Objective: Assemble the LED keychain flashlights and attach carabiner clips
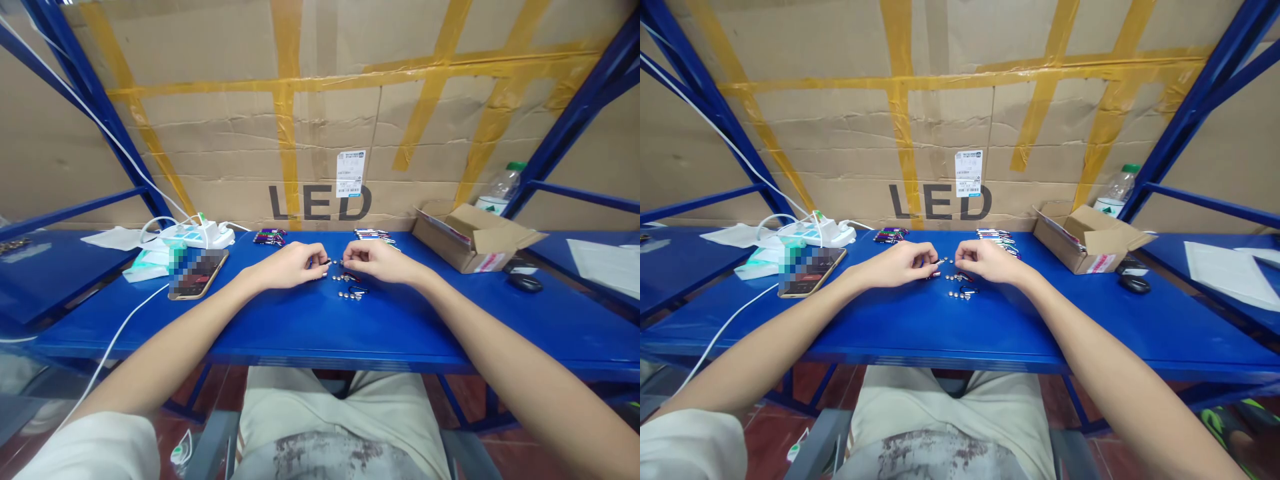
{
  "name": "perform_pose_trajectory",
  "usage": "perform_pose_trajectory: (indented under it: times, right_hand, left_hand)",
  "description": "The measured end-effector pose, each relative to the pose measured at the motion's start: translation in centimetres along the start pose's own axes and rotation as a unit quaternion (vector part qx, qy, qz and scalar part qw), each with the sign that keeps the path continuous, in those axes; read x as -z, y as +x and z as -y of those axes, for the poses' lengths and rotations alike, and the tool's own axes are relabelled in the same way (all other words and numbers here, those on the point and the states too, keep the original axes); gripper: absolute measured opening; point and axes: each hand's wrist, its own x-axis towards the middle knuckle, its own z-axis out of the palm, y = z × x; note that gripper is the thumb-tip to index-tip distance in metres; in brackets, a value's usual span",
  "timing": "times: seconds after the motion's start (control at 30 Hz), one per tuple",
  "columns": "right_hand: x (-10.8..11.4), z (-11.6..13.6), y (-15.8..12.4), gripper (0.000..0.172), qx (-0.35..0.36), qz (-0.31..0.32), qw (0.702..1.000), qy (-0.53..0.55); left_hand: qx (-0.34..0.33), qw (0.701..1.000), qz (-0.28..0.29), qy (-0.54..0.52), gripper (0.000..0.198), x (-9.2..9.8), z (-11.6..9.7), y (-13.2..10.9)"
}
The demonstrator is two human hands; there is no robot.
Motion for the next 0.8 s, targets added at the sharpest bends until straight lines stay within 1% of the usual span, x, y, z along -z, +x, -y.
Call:
perform_pose_trajectory:
  times: [0.1, 0.2, 0.33, 0.43, 0.53, 0.7, 0.8]
  right_hand:
    - [0.3, 0.5, -0.2, 0.032, -0.018, 0.052, 0.998, 0.030]
    - [0.2, 1.1, -0.4, 0.036, -0.012, 0.090, 0.996, 0.018]
    - [-0.6, 1.6, -0.4, 0.031, 0.003, 0.127, 0.992, 0.004]
    - [-1.3, 1.8, -0.3, 0.022, 0.017, 0.130, 0.991, -0.023]
    - [-1.5, 1.9, -0.3, 0.017, 0.021, 0.130, 0.991, -0.038]
    - [-1.5, 2.0, -0.3, 0.018, 0.004, 0.142, 0.990, -0.027]
    - [-1.5, 2.0, -0.2, 0.020, -0.002, 0.147, 0.989, -0.025]
  left_hand:
    - [0.000, 1.000, 0.001, 0.011, 0.019, 0.1, 0.0, 0.0]
    - [0.001, 1.000, -0.003, 0.008, 0.019, 0.1, 0.2, 0.0]
    - [0.002, 1.000, -0.003, 0.012, 0.018, -0.1, 0.4, 0.0]
    - [0.001, 1.000, 0.002, 0.014, 0.019, -0.2, 0.4, 0.0]
    - [-0.003, 1.000, 0.010, 0.007, 0.021, -0.3, 0.2, -0.1]
    - [-0.007, 1.000, 0.002, 0.022, 0.021, -0.1, 0.0, -0.1]
    - [-0.005, 0.999, 0.007, 0.038, 0.019, -0.1, -0.1, -0.2]
